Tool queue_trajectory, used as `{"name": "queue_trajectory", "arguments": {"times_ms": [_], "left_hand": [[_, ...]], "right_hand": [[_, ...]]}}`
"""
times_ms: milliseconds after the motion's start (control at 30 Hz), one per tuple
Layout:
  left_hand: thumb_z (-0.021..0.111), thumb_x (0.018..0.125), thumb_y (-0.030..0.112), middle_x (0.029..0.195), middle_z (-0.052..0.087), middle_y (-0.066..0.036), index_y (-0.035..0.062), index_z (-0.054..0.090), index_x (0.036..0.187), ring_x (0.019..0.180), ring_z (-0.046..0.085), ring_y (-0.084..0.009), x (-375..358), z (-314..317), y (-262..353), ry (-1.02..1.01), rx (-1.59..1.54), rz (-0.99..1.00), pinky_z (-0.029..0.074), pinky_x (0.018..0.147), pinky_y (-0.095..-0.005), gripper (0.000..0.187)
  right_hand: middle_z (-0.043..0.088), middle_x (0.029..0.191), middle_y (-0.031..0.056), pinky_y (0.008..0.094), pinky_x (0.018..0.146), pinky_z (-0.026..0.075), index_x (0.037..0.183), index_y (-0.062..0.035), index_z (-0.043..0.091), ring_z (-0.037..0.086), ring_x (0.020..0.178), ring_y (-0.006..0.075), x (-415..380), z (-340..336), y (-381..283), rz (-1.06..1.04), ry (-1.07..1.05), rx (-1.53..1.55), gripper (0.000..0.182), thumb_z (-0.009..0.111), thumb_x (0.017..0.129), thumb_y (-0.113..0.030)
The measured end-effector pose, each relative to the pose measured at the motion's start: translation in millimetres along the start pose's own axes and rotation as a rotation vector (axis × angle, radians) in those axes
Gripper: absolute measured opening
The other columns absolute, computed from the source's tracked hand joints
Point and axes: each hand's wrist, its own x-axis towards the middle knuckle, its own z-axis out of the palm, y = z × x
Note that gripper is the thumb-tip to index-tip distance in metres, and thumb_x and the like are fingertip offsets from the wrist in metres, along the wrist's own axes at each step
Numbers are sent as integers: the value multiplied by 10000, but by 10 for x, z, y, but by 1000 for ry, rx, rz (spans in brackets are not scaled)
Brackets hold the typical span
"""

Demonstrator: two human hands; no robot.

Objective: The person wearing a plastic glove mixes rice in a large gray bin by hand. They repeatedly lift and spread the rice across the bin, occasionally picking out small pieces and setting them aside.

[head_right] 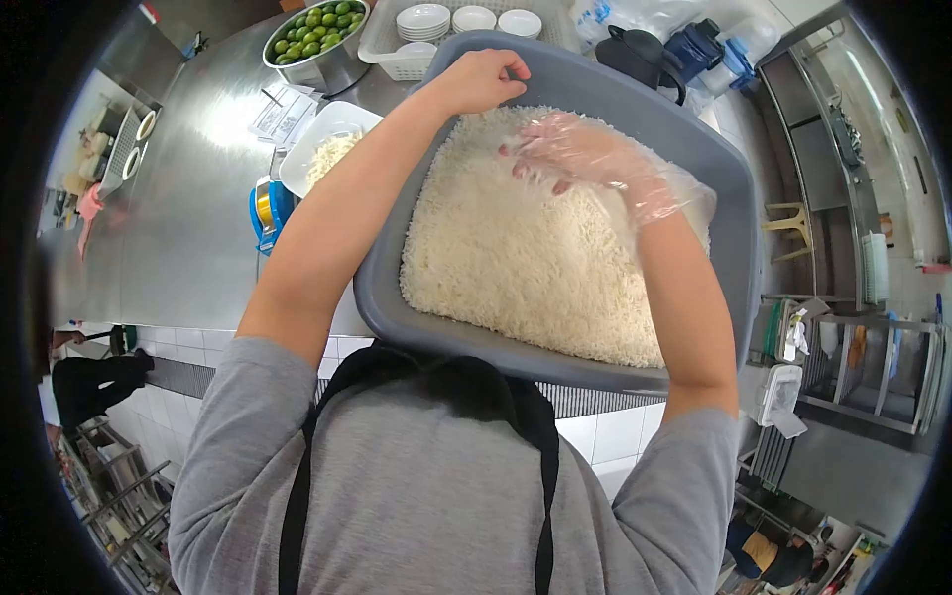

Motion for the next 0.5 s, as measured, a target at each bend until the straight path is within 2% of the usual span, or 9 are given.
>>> {"name": "queue_trajectory", "arguments": {"times_ms": [67,133,167,233,300,367,433,500], "left_hand": [[602,758,226,804,605,-89,80,600,976,746,584,-207,0,-5,21,8,-34,-30,462,690,-317,263],[604,760,232,808,601,-74,97,606,987,744,583,-196,13,7,12,51,-5,-25,461,678,-312,264],[604,760,232,808,601,-74,97,606,987,744,583,-196,15,-7,29,53,-6,-21,461,678,-312,264],[607,757,233,810,598,-62,107,610,994,740,580,-194,10,-50,76,50,-76,-94,459,672,-313,268],[606,757,230,806,597,-58,105,609,992,737,578,-188,9,-78,88,79,-98,-112,460,666,-311,266],[605,757,226,802,596,-55,104,609,991,733,577,-182,15,-87,104,109,-117,-129,460,660,-309,263],[599,758,221,781,590,-50,103,607,988,715,572,-170,0,-85,102,80,-111,-133,460,645,-304,259],[598,759,222,772,587,-48,102,606,986,704,568,-167,7,-63,63,86,-93,-109,458,637,-301,258]], "right_hand": [[602,956,60,282,650,504,1088,-110,584,567,867,139,-36,-62,7,55,3,-44,305,539,821,-251],[606,943,45,276,670,499,1104,-159,584,568,867,135,88,-160,177,118,117,-359,303,553,819,-257],[606,943,45,276,670,499,1104,-159,584,568,867,135,173,-220,312,119,121,-361,303,553,819,-257],[589,1037,94,268,763,470,1042,-114,619,581,864,177,426,-276,649,-711,294,-1243,320,568,801,-318],[535,1162,113,259,838,437,1053,-109,613,567,954,192,803,-62,929,-377,221,-294,333,562,801,-320],[492,1219,115,304,857,438,1097,-75,578,509,1070,226,921,449,800,-344,273,24,381,548,800,-311],[521,1171,106,352,887,414,1099,-68,566,478,1090,251,791,905,250,-254,377,-440,436,587,763,-345],[563,979,156,390,843,415,1056,-69,575,522,979,286,507,1253,34,-342,411,-576,438,635,724,-347]]}}
